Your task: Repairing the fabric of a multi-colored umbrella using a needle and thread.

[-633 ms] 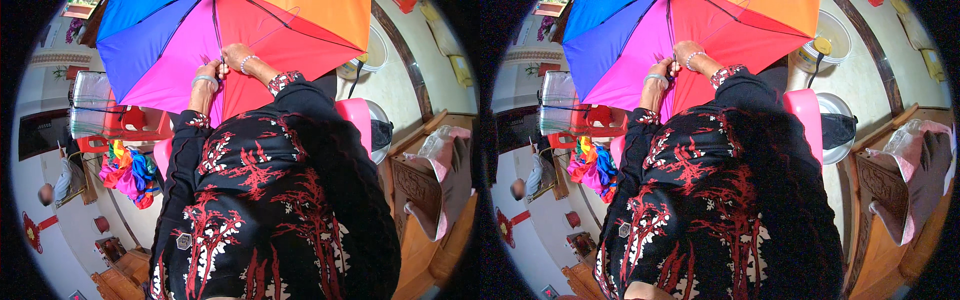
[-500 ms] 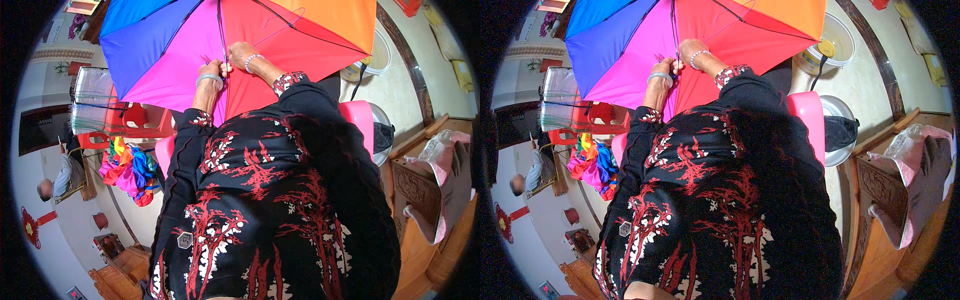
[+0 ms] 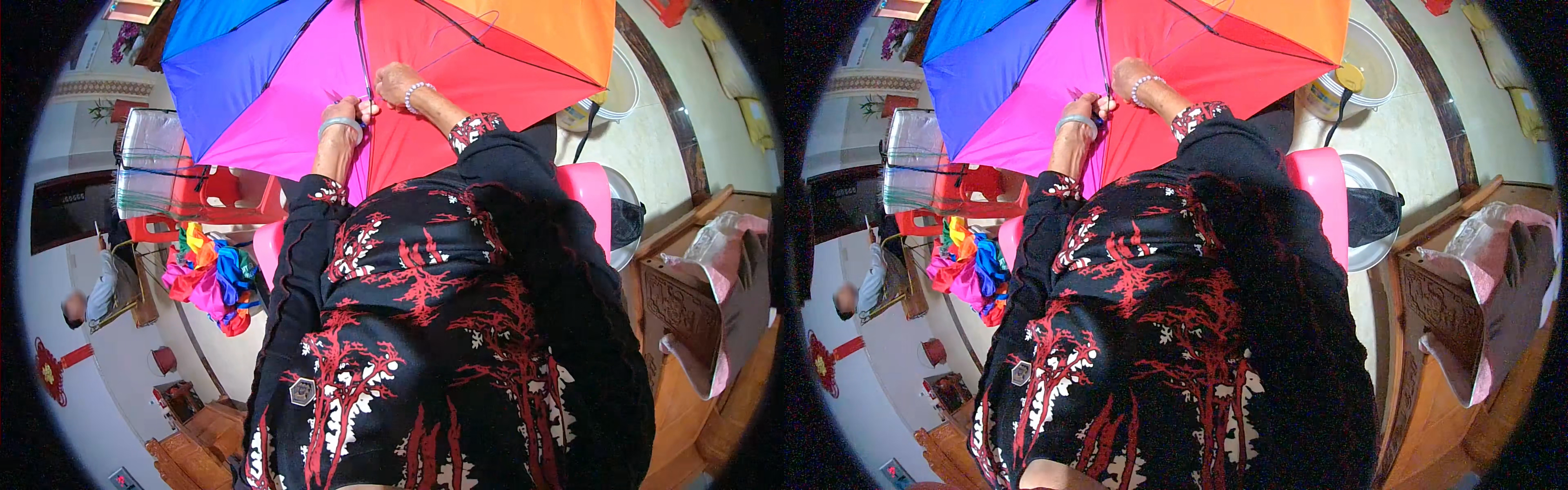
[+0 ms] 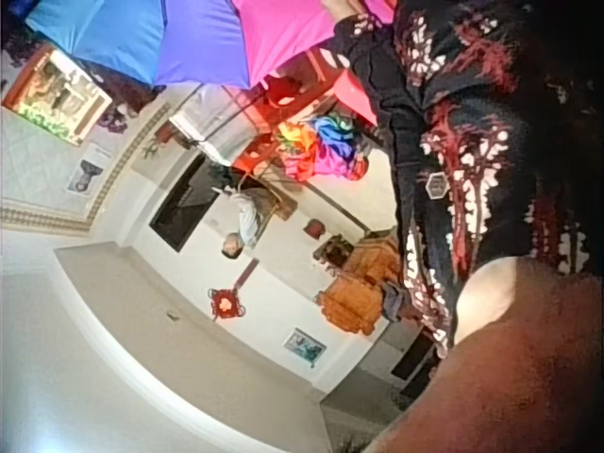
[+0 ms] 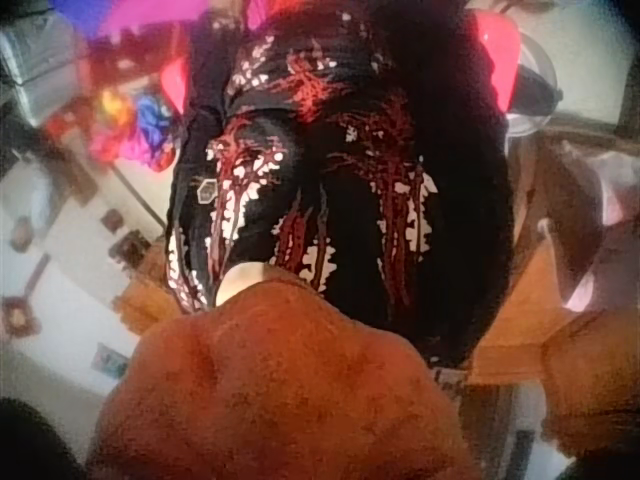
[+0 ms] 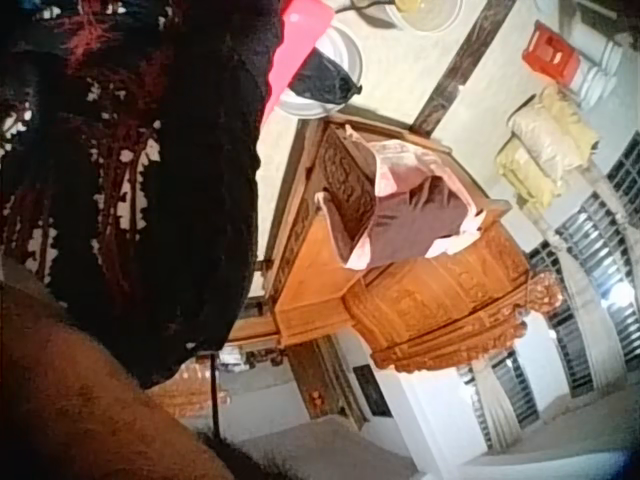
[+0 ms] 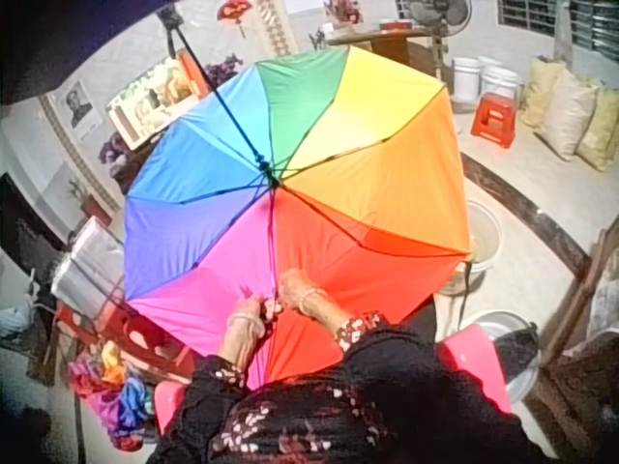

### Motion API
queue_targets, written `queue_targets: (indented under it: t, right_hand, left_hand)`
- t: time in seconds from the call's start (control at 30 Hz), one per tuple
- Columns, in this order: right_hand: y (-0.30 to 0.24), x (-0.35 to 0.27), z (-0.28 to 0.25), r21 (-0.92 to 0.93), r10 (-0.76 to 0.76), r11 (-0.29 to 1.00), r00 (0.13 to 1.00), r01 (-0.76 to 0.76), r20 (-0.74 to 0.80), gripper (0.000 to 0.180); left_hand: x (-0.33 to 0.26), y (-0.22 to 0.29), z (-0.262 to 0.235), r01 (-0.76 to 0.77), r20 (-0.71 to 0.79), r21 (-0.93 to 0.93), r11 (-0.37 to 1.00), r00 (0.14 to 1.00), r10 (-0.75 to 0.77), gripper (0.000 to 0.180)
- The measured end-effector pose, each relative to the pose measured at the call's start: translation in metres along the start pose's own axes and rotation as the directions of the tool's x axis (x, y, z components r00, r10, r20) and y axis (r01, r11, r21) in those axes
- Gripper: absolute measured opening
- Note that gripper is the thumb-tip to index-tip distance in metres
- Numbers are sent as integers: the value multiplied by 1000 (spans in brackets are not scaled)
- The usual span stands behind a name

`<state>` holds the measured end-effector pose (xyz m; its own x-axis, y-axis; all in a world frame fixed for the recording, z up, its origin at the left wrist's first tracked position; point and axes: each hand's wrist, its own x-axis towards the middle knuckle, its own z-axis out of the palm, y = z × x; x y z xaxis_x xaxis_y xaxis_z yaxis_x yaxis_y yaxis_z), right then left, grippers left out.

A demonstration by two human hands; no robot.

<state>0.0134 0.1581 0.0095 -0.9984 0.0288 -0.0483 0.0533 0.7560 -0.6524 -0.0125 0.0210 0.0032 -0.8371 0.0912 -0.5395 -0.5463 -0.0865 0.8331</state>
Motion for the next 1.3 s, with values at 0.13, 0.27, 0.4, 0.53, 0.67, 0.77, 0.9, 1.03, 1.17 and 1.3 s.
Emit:
queue_targets:
  t: [0.13, 0.27, 0.4, 0.53, 0.67, 0.77, 0.9, 1.03, 1.17, 1.3]
  right_hand:
    - [1, -1, -1, 15, 5, 1000, 999, -5, 47, 22]
    - [2, 1, 0, 144, 6, 989, 998, -14, 58, 17]
    - [4, 2, 2, 148, -2, 989, 999, -6, 54, 17]
    - [1, -1, 1, 131, 44, 990, 997, -52, 60, 24]
    - [3, -1, 1, 105, 17, 994, 999, -20, 34, 24]
    - [2, 0, 1, 194, 22, 980, 997, -37, 77, 16]
    - [3, 0, 2, 65, -5, 998, 999, 2, 45, 23]
    - [8, 2, 2, 153, -23, 988, 998, 14, 56, 14]
    - [5, 3, 6, 143, -54, 988, 998, 52, 9, 13]
    - [2, 0, 10, 11, -146, 989, 978, 149, -146, 21]
  left_hand:
    - [9, -3, -3, 38, 13, 28, 999, 999, -38, 13]
    - [13, -3, -7, 52, 74, -24, 998, 996, -50, 12]
    - [13, -2, -7, 56, 61, -6, 998, 997, -56, 13]
    - [8, -1, -6, 45, 41, -14, 999, 998, -44, 13]
    - [5, -1, -3, 31, 11, -22, 999, 999, -30, 14]
    - [5, 0, -3, 32, -4, -2, 999, 999, -32, 14]
    - [4, 1, -4, 22, 70, 63, 998, 997, -26, 15]
    - [-3, 4, 4, 39, 79, 118, 992, 996, -49, 15]
    - [-2, 4, 1, 37, 93, 117, 992, 995, -48, 16]
    - [1, 5, 0, 38, 141, 163, 986, 988, -61, 15]
